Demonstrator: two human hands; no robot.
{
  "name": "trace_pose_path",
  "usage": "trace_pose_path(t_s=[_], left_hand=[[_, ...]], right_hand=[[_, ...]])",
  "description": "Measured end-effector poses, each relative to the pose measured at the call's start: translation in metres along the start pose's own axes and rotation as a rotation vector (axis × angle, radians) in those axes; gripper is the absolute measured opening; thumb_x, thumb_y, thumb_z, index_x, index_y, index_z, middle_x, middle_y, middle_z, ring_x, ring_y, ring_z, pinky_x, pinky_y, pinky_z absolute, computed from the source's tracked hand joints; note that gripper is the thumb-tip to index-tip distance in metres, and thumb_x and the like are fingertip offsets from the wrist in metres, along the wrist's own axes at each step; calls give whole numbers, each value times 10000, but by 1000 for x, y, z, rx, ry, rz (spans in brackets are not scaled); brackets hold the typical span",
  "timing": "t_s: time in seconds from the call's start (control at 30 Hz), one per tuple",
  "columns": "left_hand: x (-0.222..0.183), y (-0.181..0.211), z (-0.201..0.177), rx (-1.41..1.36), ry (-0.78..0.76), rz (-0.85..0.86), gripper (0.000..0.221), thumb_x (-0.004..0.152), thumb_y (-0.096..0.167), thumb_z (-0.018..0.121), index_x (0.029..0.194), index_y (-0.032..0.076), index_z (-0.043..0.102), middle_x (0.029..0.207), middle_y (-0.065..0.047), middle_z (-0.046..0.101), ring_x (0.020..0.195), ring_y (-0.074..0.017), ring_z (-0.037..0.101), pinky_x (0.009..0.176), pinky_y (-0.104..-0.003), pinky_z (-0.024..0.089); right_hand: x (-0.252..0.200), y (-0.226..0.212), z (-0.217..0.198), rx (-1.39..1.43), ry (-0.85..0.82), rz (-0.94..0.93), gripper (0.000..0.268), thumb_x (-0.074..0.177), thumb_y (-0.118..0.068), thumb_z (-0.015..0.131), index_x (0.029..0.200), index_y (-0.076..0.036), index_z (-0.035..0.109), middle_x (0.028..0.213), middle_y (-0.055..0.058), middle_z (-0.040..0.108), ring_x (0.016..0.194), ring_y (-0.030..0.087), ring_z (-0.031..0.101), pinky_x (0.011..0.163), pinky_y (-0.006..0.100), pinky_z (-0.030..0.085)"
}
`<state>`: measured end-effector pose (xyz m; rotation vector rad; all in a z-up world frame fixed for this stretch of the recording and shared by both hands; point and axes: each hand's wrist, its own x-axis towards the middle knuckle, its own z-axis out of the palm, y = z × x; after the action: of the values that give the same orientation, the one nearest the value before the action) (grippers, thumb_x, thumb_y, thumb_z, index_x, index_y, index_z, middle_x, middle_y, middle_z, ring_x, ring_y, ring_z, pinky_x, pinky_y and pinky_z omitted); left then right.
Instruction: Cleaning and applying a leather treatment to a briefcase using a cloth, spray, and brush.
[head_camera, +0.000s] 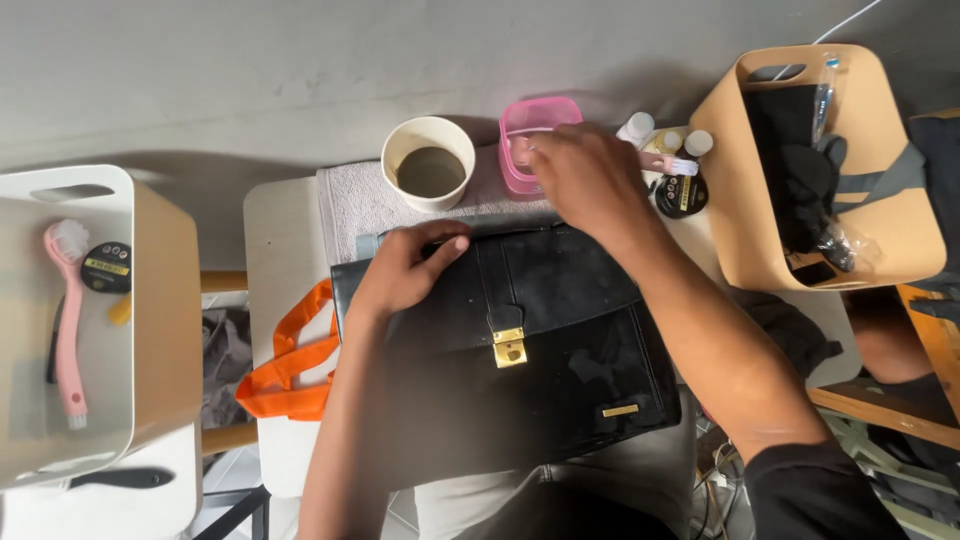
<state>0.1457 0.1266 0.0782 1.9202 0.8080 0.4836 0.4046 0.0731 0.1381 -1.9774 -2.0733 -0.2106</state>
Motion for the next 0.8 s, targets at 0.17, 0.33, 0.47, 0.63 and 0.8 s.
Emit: trace_pose_path(t_s=[0.17,0.33,0.47,0.63,0.8], left_hand=[[-25,-4,-45,-271,68,127,263,940,173,742,1176,59,765,1046,-183,788,1097,-366,722,1045,-520,489],[-26,-32,-84,-421,323,99,320,1090,229,541,975,44,775,793,-137,743,781,-201,711,888,-315,542],[1,-120,-62,-508,545,176,345,1136,166,522,843,55,666,716,-116,693,655,-151,633,756,-266,492],[15,-160,-44,-456,630,149,325,951,187,840,706,66,665,569,-70,594,554,-115,540,616,-249,431],[21,-191,-44,-558,701,178,433,1092,197,679,692,61,586,559,-83,542,577,-189,614,662,-266,472]], right_hand=[[-32,6,-26,279,446,-76,93,1007,-130,769,1090,-128,809,725,0,700,693,223,693,665,309,574],[-76,0,-29,508,556,78,139,968,7,764,1077,-47,832,812,102,749,702,228,716,669,315,594],[-96,-8,-25,570,497,158,149,926,35,781,1046,-42,825,767,124,732,639,204,682,620,332,582],[-110,-4,-11,776,338,472,107,938,-28,781,1013,39,743,758,198,701,639,174,670,590,288,603],[-107,-5,-14,612,133,500,207,960,-68,721,1149,15,721,760,193,719,637,210,625,562,371,540]])
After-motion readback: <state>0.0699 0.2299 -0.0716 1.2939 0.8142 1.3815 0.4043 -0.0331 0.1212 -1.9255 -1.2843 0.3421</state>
